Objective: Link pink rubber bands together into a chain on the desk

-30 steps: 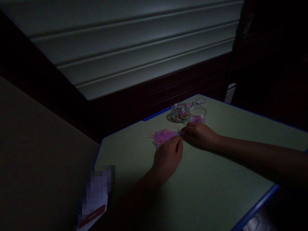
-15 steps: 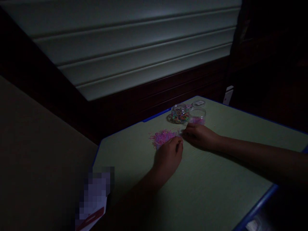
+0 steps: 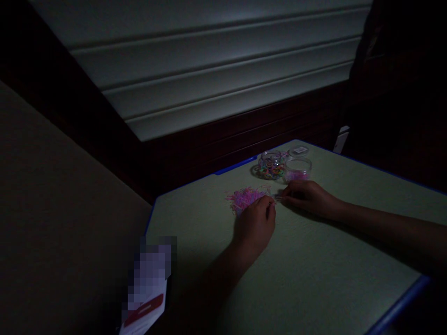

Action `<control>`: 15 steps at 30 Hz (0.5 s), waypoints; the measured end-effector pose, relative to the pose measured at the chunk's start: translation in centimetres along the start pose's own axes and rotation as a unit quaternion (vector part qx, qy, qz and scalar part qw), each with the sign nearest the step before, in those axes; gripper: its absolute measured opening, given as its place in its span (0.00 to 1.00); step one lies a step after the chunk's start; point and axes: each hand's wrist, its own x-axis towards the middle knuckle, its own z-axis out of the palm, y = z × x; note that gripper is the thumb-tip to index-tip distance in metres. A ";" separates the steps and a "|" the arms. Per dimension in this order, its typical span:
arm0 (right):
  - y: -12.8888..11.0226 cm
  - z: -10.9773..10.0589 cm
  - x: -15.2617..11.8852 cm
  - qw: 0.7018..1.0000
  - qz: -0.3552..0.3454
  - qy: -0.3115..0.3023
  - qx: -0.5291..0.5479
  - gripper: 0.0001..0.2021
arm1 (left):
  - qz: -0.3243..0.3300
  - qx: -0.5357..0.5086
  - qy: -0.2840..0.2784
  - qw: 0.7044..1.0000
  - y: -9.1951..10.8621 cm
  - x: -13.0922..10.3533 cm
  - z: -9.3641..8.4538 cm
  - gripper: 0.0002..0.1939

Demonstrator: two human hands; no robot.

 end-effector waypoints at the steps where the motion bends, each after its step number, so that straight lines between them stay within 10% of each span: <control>1: 0.1 0.0 0.0 1.000 0.006 -0.001 0.003 0.11 | -0.001 -0.002 0.002 1.000 0.0 0.0 0.0 0.11; 15: 0.0 -0.4 -0.1 1.000 -0.018 -0.002 -0.004 0.11 | 0.007 0.044 -0.003 0.999 0.5 0.1 -0.1 0.11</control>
